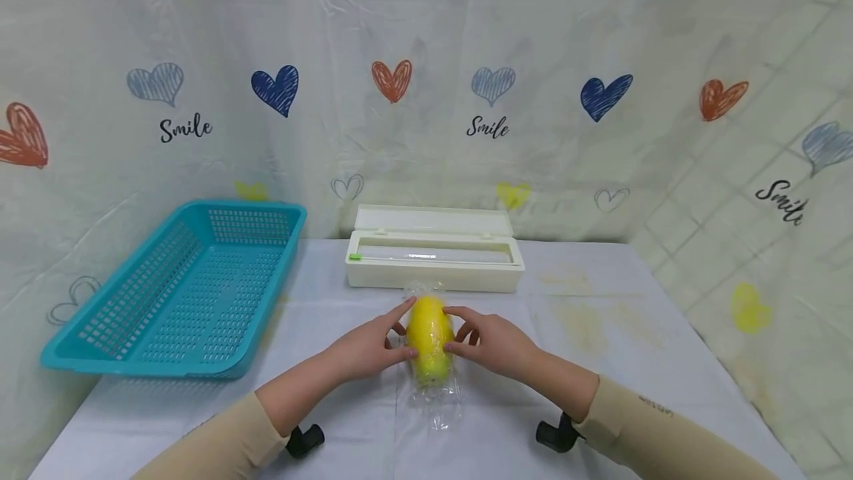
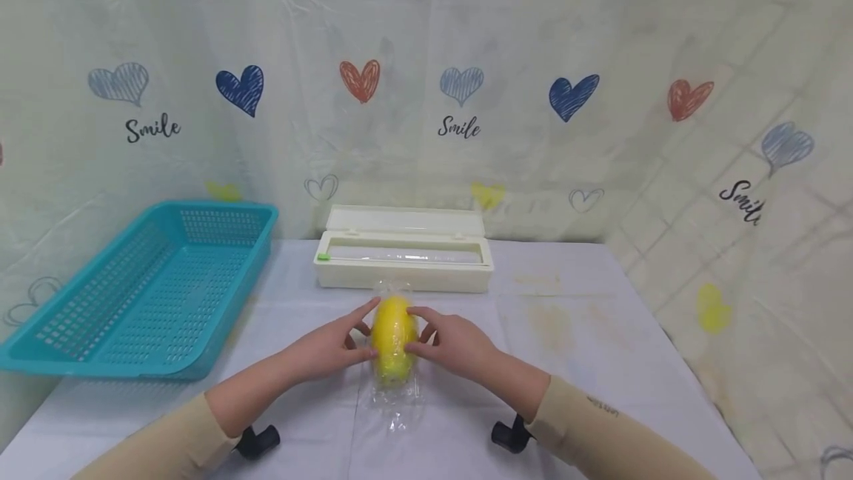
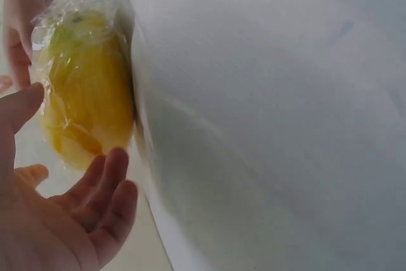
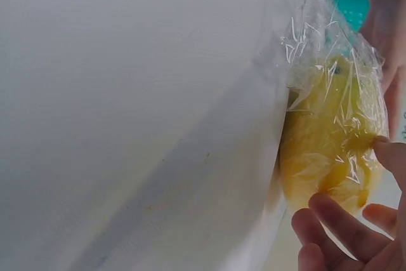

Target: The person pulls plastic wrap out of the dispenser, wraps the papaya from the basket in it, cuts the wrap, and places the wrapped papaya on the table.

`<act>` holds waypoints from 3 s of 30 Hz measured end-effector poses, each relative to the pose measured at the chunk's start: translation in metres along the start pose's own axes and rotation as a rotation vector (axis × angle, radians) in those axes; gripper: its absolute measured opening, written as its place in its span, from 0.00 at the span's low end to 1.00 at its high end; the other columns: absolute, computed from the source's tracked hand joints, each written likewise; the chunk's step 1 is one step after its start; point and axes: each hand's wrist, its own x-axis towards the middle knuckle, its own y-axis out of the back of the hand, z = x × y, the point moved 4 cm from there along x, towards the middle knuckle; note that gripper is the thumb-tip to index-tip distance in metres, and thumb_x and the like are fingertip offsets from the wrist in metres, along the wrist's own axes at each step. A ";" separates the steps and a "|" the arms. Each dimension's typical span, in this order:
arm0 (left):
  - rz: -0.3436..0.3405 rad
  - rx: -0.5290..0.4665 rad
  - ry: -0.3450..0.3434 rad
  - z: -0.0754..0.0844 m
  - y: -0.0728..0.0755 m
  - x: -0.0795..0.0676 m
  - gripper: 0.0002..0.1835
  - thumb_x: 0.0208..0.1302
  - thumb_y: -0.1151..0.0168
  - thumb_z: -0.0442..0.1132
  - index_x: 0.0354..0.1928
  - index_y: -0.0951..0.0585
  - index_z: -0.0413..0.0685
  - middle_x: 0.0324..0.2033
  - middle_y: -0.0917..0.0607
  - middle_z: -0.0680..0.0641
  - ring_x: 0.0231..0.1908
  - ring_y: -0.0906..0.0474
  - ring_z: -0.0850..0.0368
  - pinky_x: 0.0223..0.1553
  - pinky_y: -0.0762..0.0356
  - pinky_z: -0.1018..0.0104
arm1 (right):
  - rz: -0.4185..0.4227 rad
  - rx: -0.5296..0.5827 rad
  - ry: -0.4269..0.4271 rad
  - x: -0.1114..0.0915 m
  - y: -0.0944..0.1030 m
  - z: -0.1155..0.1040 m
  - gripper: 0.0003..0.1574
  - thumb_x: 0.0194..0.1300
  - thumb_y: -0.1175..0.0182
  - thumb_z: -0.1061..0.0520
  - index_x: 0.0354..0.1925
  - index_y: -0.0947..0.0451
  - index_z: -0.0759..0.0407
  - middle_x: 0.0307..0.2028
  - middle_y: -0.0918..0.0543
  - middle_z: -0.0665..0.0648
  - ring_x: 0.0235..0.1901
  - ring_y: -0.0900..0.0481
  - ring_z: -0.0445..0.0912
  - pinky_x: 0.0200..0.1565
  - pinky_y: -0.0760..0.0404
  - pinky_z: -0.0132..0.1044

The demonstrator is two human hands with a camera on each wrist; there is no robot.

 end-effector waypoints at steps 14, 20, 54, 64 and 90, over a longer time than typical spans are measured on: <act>0.112 0.571 -0.861 0.039 -0.007 -0.043 0.16 0.57 0.25 0.39 0.44 0.20 0.61 0.57 0.21 0.55 0.56 0.24 0.59 0.60 0.28 0.66 | 0.068 -0.186 0.323 -0.025 0.005 0.001 0.26 0.63 0.31 0.50 0.59 0.24 0.46 0.56 0.21 0.48 0.54 0.22 0.45 0.55 0.21 0.43; 0.078 0.741 -0.850 0.039 -0.011 -0.042 0.18 0.55 0.23 0.44 0.46 0.19 0.66 0.61 0.25 0.56 0.63 0.31 0.58 0.64 0.31 0.60 | -0.027 -0.287 0.544 -0.033 0.000 0.002 0.25 0.57 0.26 0.52 0.51 0.24 0.43 0.65 0.29 0.51 0.64 0.30 0.48 0.61 0.26 0.46; -0.096 0.395 -0.610 0.035 -0.016 -0.036 0.12 0.62 0.30 0.44 0.41 0.25 0.64 0.68 0.34 0.56 0.68 0.38 0.56 0.68 0.36 0.56 | -0.115 -0.172 0.581 -0.037 -0.005 -0.003 0.19 0.60 0.29 0.55 0.44 0.28 0.45 0.72 0.39 0.49 0.74 0.45 0.53 0.62 0.27 0.45; 0.120 0.754 -0.766 0.037 -0.017 -0.028 0.12 0.61 0.28 0.46 0.45 0.17 0.68 0.65 0.28 0.53 0.62 0.32 0.50 0.62 0.29 0.57 | 0.063 -0.561 0.764 -0.028 -0.015 -0.015 0.20 0.56 0.25 0.53 0.45 0.23 0.46 0.67 0.32 0.55 0.71 0.39 0.57 0.61 0.26 0.43; 0.172 0.473 -0.581 0.043 -0.010 -0.033 0.04 0.64 0.32 0.45 0.39 0.18 0.61 0.59 0.25 0.53 0.65 0.35 0.52 0.59 0.26 0.63 | 0.064 -0.234 0.707 -0.020 -0.008 -0.015 0.15 0.59 0.27 0.57 0.42 0.22 0.48 0.67 0.30 0.53 0.70 0.37 0.56 0.59 0.24 0.42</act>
